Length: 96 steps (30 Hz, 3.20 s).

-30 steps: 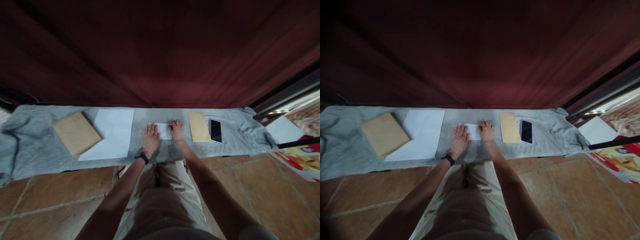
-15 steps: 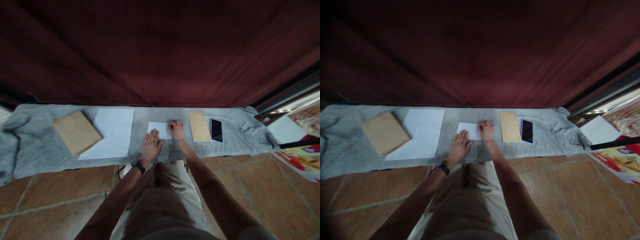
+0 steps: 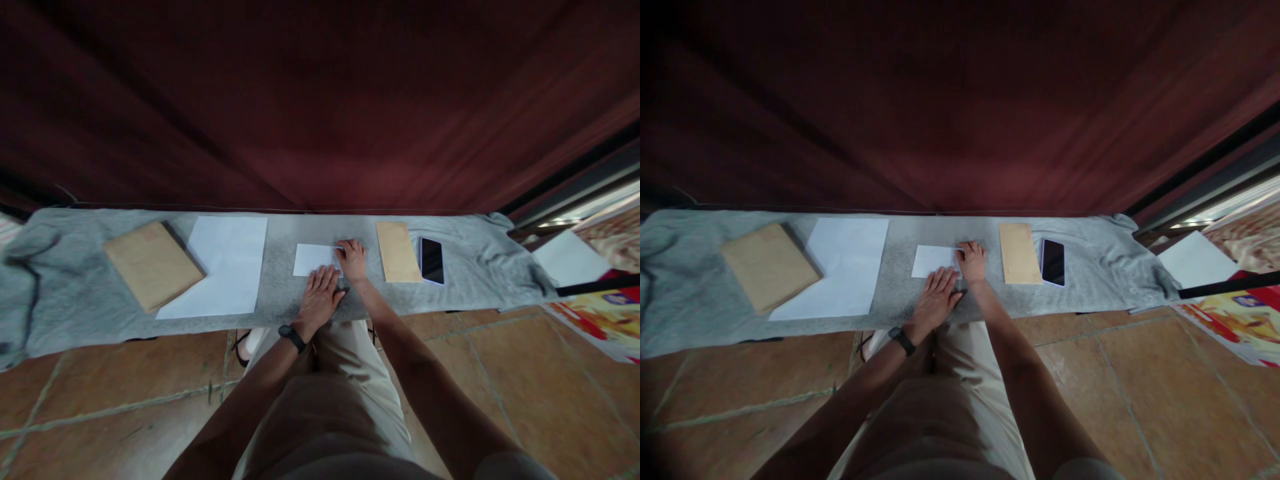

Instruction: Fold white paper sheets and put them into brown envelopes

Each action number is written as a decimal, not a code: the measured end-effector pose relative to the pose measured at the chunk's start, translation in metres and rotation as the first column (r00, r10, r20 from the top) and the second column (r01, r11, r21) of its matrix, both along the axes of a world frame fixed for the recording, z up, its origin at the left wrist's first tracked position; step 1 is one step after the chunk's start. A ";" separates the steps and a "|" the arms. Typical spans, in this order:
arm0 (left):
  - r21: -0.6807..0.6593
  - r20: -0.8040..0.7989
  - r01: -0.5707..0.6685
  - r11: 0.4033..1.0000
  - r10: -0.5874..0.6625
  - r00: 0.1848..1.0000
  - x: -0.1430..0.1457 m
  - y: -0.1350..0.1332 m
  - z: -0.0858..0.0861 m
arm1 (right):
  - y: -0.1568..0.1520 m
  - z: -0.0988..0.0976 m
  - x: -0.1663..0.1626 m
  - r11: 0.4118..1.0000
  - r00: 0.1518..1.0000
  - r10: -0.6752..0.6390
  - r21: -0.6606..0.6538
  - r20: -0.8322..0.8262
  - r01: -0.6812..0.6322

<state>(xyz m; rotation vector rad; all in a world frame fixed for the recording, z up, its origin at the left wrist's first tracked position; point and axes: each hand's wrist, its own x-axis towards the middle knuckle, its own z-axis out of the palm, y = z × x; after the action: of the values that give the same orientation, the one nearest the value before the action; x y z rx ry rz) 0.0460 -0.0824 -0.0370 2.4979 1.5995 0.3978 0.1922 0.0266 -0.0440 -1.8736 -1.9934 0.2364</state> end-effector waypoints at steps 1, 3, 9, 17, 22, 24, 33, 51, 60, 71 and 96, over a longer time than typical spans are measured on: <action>-0.002 -0.001 0.002 1.000 -0.002 1.000 0.004 0.000 0.000 | 0.000 0.000 0.000 1.000 1.000 0.002 0.006 -0.008 -0.002; -0.002 -0.006 0.007 1.000 -0.007 1.000 0.007 -0.001 -0.001 | -0.001 -0.001 0.001 1.000 1.000 0.004 0.022 -0.022 -0.004; -0.020 -0.030 0.021 1.000 -0.021 0.999 0.001 -0.002 0.001 | -0.001 -0.001 0.000 0.999 0.999 0.005 0.036 -0.039 -0.003; -0.024 -0.029 0.022 0.999 -0.023 0.999 0.000 -0.002 0.002 | -0.030 0.003 -0.002 0.987 0.978 0.133 0.115 -0.158 -0.116; -0.002 -0.011 0.004 1.000 -0.004 1.000 -0.006 -0.003 0.000 | -0.068 0.001 0.001 0.951 0.939 0.308 0.045 -0.150 -0.305; 0.002 0.000 0.003 1.000 -0.003 1.000 -0.009 -0.003 -0.001 | -0.078 0.002 0.003 0.940 0.936 0.340 -0.001 -0.093 -0.342; 0.003 0.010 -0.059 0.998 0.059 0.998 -0.010 0.010 -0.001 | -0.085 0.005 0.005 0.942 0.942 0.336 -0.021 -0.006 -0.336; 0.017 -0.022 -0.190 0.982 0.190 0.981 -0.031 0.028 -0.006 | -0.089 -0.001 0.000 0.945 0.947 0.320 0.056 0.034 -0.322; 0.035 0.006 -0.185 0.982 0.184 0.983 -0.038 0.024 -0.010 | -0.109 -0.005 -0.010 0.928 0.924 0.369 0.024 0.097 -0.373; 0.044 0.033 -0.258 0.965 0.256 0.966 -0.062 0.009 -0.014 | -0.119 -0.009 0.015 0.949 0.942 0.303 0.048 0.144 -0.313; 0.024 -0.019 -0.103 0.994 0.103 0.994 -0.046 -0.002 0.001 | -0.073 0.004 -0.029 0.946 0.942 0.324 -0.027 0.091 -0.323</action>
<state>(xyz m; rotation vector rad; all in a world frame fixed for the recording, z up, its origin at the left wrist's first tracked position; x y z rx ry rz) -0.0003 -0.0847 -0.0360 2.4505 1.7463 0.4069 0.1636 -0.0459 -0.0400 -1.5803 -2.3656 0.2542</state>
